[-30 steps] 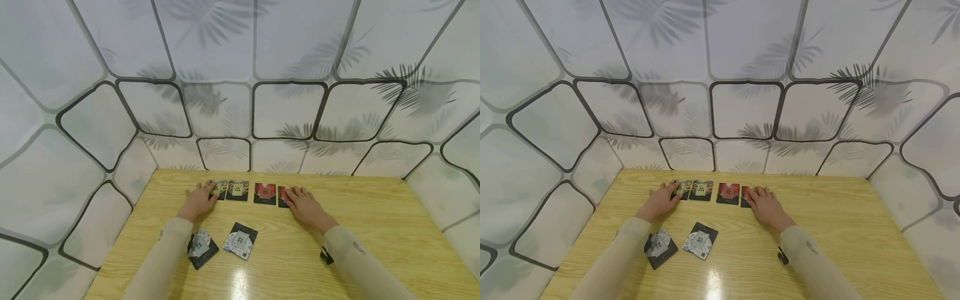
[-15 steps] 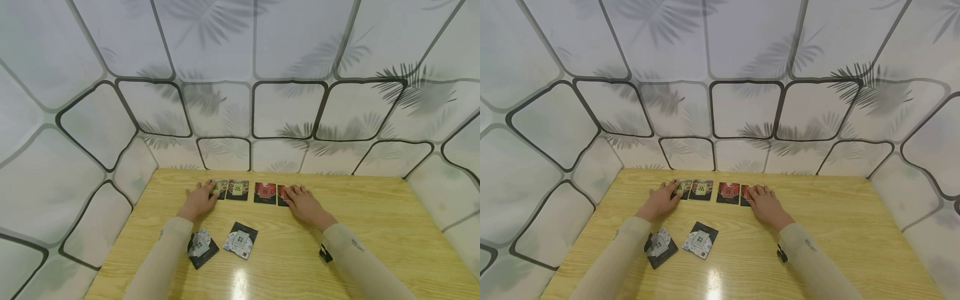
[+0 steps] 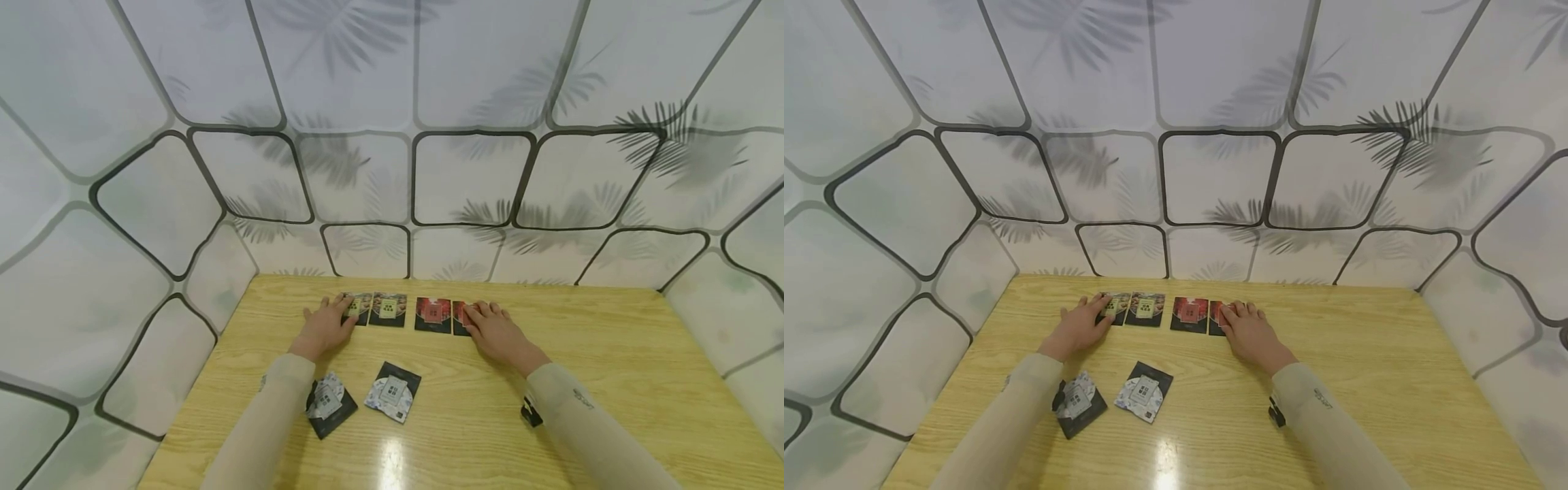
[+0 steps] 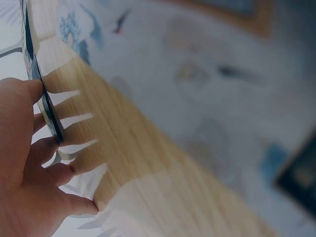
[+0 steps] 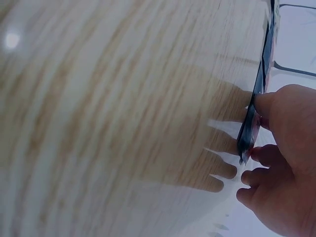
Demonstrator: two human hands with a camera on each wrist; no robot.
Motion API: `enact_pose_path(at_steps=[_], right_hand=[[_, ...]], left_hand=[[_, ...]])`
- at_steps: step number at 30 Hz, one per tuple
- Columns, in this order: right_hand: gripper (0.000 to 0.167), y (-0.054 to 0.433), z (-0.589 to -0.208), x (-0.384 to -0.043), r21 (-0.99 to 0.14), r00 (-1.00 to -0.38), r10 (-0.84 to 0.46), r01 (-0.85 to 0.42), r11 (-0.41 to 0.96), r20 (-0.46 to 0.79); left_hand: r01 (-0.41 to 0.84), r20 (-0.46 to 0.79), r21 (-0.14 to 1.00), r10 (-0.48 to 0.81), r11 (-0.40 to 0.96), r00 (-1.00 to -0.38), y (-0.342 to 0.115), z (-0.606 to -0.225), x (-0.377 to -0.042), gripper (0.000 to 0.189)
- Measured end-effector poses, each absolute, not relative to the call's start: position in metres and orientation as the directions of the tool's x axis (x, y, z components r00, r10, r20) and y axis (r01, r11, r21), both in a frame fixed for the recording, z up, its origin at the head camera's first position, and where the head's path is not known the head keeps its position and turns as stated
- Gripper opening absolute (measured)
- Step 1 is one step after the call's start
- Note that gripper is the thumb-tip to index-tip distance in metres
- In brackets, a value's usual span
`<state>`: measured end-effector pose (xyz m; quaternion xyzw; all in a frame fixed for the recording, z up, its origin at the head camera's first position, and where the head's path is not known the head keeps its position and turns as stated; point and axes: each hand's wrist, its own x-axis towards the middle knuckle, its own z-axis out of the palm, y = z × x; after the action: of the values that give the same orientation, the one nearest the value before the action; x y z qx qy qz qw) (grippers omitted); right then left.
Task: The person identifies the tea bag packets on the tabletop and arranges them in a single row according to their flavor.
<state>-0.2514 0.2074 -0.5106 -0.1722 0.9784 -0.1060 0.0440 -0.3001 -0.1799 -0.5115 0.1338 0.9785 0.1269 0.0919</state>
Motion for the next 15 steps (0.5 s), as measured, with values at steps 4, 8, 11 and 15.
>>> enact_pose_path(at_steps=[4, 8, 11, 15], right_hand=[[0.054, 0.208, -0.510, -0.251, -0.225, -0.941, -0.335, -0.314, 0.922, -0.058], [0.053, 0.207, -0.507, -0.247, -0.231, -0.941, -0.337, -0.322, 0.918, -0.031], [0.053, 0.203, -0.506, -0.243, -0.239, -0.931, -0.365, -0.351, 0.905, -0.017], [0.054, 0.195, -0.507, -0.236, -0.262, -0.914, -0.404, -0.385, 0.885, -0.021]], left_hand=[[0.238, -0.148, 0.274, 0.286, 0.932, -0.947, -0.180, -0.511, -0.300, 0.063], [0.238, -0.140, 0.282, 0.286, 0.929, -0.948, -0.180, -0.511, -0.301, 0.064], [0.242, -0.133, 0.282, 0.287, 0.928, -0.949, -0.180, -0.511, -0.301, 0.064], [0.244, -0.133, 0.276, 0.288, 0.930, -0.948, -0.181, -0.511, -0.301, 0.063]])
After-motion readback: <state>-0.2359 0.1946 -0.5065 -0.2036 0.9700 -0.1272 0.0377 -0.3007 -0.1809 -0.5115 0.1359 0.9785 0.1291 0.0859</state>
